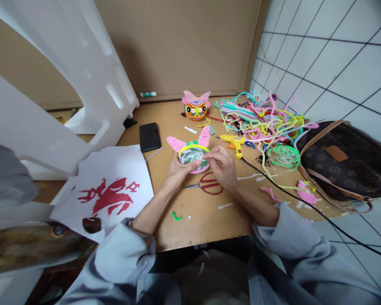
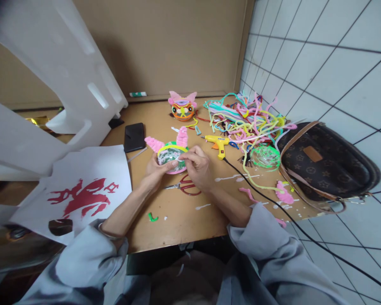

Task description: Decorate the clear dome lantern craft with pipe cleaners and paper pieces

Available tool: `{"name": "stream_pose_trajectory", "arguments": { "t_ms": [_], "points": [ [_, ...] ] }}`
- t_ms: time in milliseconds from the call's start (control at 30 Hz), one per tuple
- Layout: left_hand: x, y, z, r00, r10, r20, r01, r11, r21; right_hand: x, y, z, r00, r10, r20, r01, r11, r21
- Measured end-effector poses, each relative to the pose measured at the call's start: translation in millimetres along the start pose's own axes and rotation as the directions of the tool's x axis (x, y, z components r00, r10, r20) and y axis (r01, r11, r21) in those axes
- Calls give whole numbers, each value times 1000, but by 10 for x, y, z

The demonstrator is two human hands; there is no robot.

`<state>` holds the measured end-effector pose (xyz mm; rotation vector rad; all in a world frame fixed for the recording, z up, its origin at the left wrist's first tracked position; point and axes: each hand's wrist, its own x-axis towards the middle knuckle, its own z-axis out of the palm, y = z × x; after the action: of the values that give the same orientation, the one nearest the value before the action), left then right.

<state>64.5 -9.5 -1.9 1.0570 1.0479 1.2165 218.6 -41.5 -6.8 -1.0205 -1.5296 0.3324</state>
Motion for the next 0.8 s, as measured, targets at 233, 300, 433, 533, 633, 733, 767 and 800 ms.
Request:
{"name": "stream_pose_trajectory", "arguments": {
  "t_ms": [233, 300, 433, 533, 633, 733, 767, 800],
  "points": [
    [-1, -9, -6, 1000, 7, 12, -6, 1000, -9, -9, -4, 6, 999, 44, 4, -44, 999, 9],
    [2, -21, -13, 1000, 10, 12, -10, 1000, -10, -9, 0, 9, 999, 52, 5, -52, 999, 13],
    [8, -38, -24, 1000, 6, 18, -6, 1000, -3, -10, 12, 17, 999, 47, -16, -47, 999, 2],
    [8, -42, -26, 1000, 2, 9, -2, 1000, -3, -10, 15, 23, 999, 45, -18, -45, 999, -12],
    [5, -49, -29, 1000, 8, 10, -8, 1000, 3, -9, 8, 28, 999, 28, -26, -28, 1000, -2],
    [0, -56, -33, 1000, 4, 9, -4, 1000, 8, -10, -7, 35, 999, 28, -31, -28, 1000, -8],
    [-1, -56, -33, 1000, 2, 10, -3, 1000, 6, -11, -12, 38, 999, 34, -33, -34, 999, -12],
    [-3, -54, -32, 1000, 2, 13, -2, 1000, 3, -13, -16, 41, 999, 40, -34, -41, 999, -14]
  ]
}}
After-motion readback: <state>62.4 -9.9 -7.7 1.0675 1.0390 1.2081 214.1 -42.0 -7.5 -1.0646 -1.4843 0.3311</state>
